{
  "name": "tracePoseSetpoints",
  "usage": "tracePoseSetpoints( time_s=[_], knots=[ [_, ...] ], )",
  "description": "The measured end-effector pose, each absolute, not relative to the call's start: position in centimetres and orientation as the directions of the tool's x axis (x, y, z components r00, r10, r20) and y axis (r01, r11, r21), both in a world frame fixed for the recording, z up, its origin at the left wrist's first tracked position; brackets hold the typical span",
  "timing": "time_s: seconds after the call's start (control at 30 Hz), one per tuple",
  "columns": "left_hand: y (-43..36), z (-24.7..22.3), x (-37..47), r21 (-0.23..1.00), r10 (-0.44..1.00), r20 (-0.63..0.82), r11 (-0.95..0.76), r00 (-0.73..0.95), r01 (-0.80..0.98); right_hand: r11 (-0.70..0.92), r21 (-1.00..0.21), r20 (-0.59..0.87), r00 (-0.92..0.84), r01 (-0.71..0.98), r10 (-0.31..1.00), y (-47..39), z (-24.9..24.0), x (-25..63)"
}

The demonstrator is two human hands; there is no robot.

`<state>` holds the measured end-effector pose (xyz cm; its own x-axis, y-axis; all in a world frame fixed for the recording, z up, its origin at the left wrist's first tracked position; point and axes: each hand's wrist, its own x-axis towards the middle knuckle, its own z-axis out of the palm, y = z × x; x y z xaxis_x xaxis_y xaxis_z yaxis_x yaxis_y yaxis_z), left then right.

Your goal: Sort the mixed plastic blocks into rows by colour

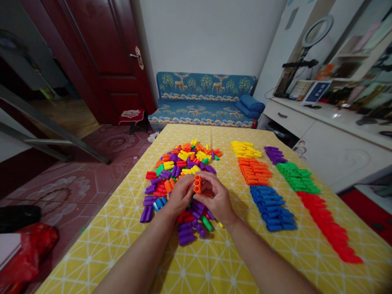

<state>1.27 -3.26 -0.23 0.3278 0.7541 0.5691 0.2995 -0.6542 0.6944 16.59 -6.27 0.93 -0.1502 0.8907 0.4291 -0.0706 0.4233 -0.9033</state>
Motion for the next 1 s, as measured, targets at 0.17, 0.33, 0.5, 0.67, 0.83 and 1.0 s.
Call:
tracePoseSetpoints(
  time_s=[0.17, 0.33, 0.5, 0.67, 0.83, 1.0],
  knots=[
    [-3.8, 0.4, 1.1, 0.732, 0.809, 0.544, -0.588, 0.223, 0.345, 0.383, -0.915, 0.385, -0.007, 0.125, 0.923, -6.0, 0.5, 16.8],
    [-4.0, 0.9, 1.2, 0.643, 0.776, 0.576, -0.625, 0.258, 0.443, 0.452, -0.799, 0.494, 0.005, 0.396, 0.869, -5.2, -0.2, 17.4],
    [-3.9, 0.6, 1.4, 0.642, 0.768, 0.587, -0.635, 0.256, 0.43, 0.588, -0.667, 0.624, -0.086, 0.458, 0.776, -5.1, -0.6, 17.4],
    [-4.0, 0.7, 1.0, 0.664, 0.751, 0.584, -0.661, 0.31, 0.351, 0.544, -0.606, 0.607, -0.105, 0.58, 0.788, -4.5, 1.4, 20.0],
    [-3.7, 0.7, 0.9, 0.67, 0.734, 0.61, -0.679, 0.299, 0.3, 0.349, -0.442, 0.556, -0.053, 0.826, 0.829, -0.2, 5.1, 29.4],
    [-3.3, 0.2, 1.0, 0.686, 0.747, 0.605, -0.665, 0.276, 0.296, 0.159, -0.345, 0.261, -0.068, 0.925, 0.963, 4.3, 5.2, 36.6]
  ],
)
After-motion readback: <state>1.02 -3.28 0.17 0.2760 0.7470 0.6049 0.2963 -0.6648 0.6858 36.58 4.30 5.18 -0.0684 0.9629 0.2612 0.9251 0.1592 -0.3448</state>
